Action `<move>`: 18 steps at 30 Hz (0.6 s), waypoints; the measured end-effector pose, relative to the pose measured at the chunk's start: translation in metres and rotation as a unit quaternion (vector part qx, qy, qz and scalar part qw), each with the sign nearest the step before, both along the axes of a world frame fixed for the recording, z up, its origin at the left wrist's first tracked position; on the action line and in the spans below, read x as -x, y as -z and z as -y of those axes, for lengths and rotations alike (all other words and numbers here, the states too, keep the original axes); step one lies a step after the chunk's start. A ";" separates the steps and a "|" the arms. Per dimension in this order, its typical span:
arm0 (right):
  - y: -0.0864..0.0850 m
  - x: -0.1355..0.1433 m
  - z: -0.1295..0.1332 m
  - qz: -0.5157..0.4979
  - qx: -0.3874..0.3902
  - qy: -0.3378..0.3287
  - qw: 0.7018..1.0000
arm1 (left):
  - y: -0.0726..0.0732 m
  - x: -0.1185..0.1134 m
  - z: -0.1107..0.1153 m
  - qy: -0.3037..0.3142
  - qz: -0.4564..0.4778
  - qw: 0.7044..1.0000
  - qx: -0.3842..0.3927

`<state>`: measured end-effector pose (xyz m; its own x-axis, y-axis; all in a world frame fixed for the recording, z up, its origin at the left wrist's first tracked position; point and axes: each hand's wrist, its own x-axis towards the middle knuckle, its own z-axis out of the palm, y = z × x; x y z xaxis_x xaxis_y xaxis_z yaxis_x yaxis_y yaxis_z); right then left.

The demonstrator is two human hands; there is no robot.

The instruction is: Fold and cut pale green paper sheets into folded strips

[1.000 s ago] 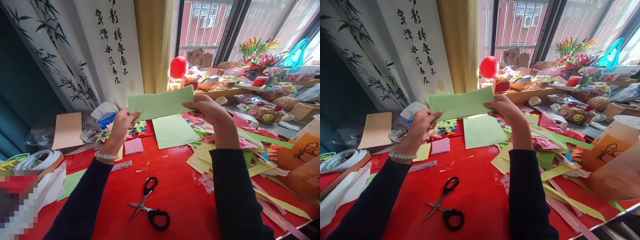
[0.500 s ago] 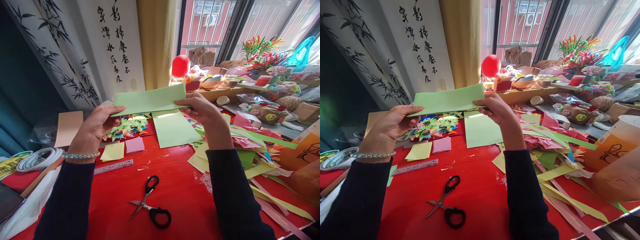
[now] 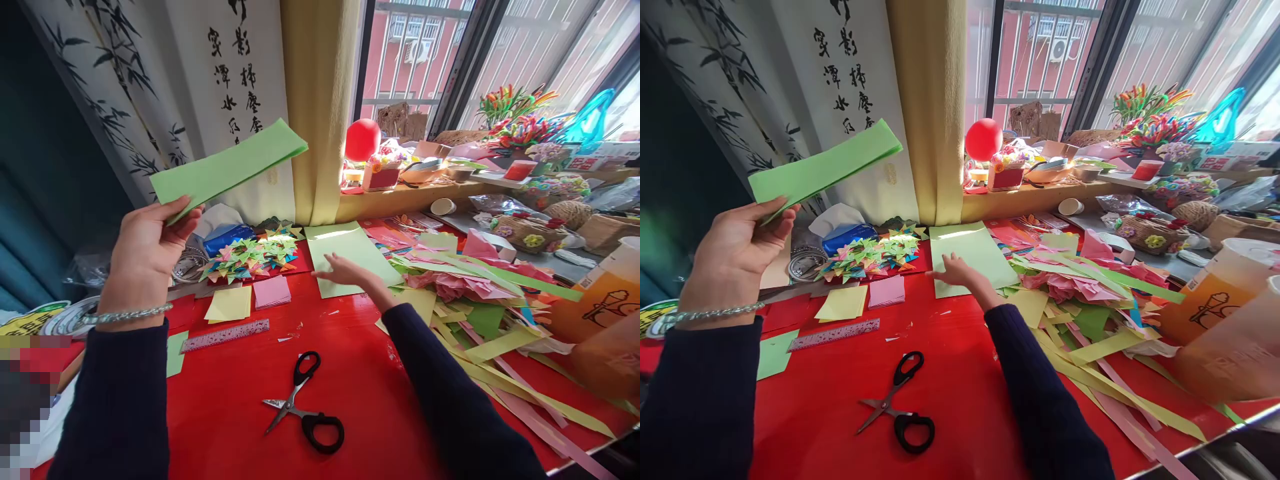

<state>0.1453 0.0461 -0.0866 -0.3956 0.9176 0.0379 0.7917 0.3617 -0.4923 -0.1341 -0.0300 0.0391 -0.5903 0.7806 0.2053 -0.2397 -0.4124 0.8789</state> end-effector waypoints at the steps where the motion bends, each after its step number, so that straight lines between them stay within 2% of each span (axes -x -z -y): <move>1: 0.015 0.007 -0.001 0.035 0.004 0.013 0.999 | 0.003 0.005 -0.003 -0.002 -0.018 1.000 -0.001; 3: 0.036 0.016 -0.003 0.091 -0.001 0.037 0.995 | 0.013 0.015 -0.011 -0.013 -0.076 0.997 0.009; 6: 0.049 0.022 -0.004 0.151 -0.006 0.044 0.988 | 0.037 0.030 -0.027 -0.020 -0.143 0.986 0.080; 9: 0.049 0.023 -0.005 0.193 -0.011 0.047 0.980 | 0.064 0.042 -0.043 0.000 -0.168 0.970 0.175; 12: 0.050 0.025 -0.005 0.224 -0.022 0.052 0.973 | 0.085 0.052 -0.054 0.028 -0.207 0.944 0.256; 15: 0.051 0.029 -0.002 0.248 -0.036 0.054 0.966 | 0.097 0.060 -0.059 0.038 -0.264 0.911 0.315; 18: 0.048 0.033 0.002 0.270 -0.059 0.058 0.959 | 0.102 0.068 -0.060 0.035 -0.337 0.873 0.351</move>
